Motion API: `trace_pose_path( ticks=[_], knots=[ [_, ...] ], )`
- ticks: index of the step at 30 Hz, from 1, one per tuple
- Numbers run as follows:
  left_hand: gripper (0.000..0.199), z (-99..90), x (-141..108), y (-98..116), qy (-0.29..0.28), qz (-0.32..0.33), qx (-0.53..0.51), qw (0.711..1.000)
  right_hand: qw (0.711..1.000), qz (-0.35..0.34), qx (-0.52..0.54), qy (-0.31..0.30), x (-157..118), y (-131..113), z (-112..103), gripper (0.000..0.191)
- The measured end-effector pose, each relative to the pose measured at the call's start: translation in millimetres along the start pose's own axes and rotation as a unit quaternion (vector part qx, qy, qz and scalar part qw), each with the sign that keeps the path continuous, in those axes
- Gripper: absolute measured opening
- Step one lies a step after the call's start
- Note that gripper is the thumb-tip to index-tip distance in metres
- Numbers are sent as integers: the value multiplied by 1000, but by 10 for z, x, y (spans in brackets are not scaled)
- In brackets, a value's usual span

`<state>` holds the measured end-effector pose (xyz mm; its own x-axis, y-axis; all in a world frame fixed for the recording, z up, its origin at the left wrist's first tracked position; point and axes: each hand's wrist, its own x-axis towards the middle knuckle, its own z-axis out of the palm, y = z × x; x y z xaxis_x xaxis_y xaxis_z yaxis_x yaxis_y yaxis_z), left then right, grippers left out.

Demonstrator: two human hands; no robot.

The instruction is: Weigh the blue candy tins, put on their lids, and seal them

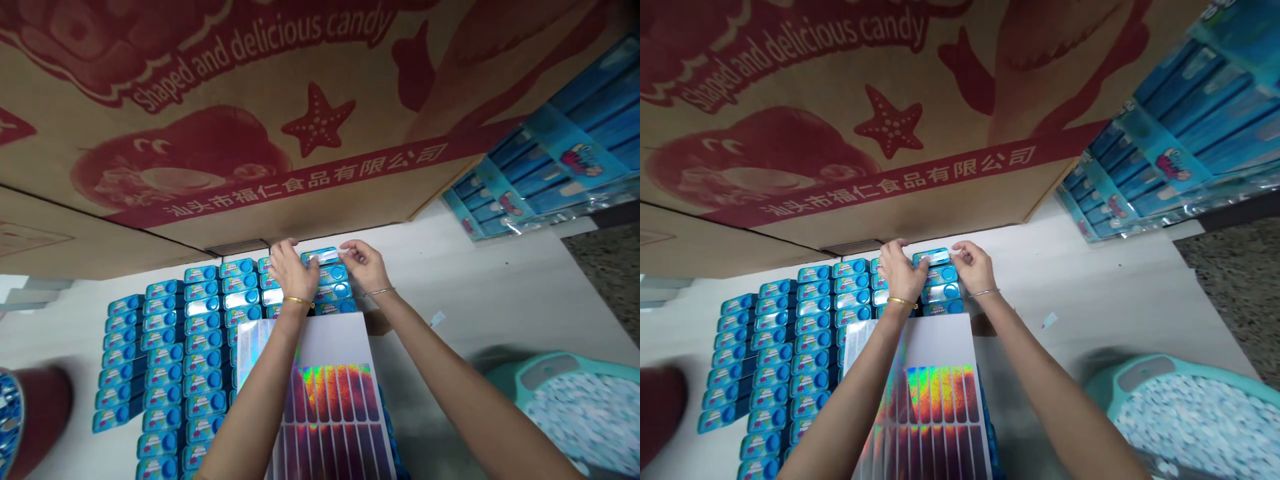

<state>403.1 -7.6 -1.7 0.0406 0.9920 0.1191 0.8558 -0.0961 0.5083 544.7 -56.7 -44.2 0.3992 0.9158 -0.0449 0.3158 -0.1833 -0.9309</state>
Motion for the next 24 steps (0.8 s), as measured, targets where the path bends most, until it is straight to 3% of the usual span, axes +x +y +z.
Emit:
trace_pose_path(
  ticks=[3,8,12,17,19,21,24],
  knots=[
    [40,21,20,-27,-2,4,3,1000,997,-45,64,-15,-78,45,-32,25],
    [34,50,23,-5,-11,8,10,1000,994,-72,29,-78,-173,142,-85,35],
    [21,-187,-35,-70,-61,51,-17,997,989,-82,-61,-108,-219,135,-190,38],
    [20,-802,-283,-475,-148,228,-45,961,970,-139,-202,-6,-590,-314,-255,34],
    [20,-970,-410,-640,-179,268,-11,946,956,-174,-233,-47,-823,-537,-163,31],
    [20,-1027,-523,-756,-206,301,26,931,937,-192,-272,-100,-1037,-685,-14,29],
    [21,-959,-639,-832,-210,336,68,916,918,-190,-325,-124,-1240,-722,211,28]
  ],
)
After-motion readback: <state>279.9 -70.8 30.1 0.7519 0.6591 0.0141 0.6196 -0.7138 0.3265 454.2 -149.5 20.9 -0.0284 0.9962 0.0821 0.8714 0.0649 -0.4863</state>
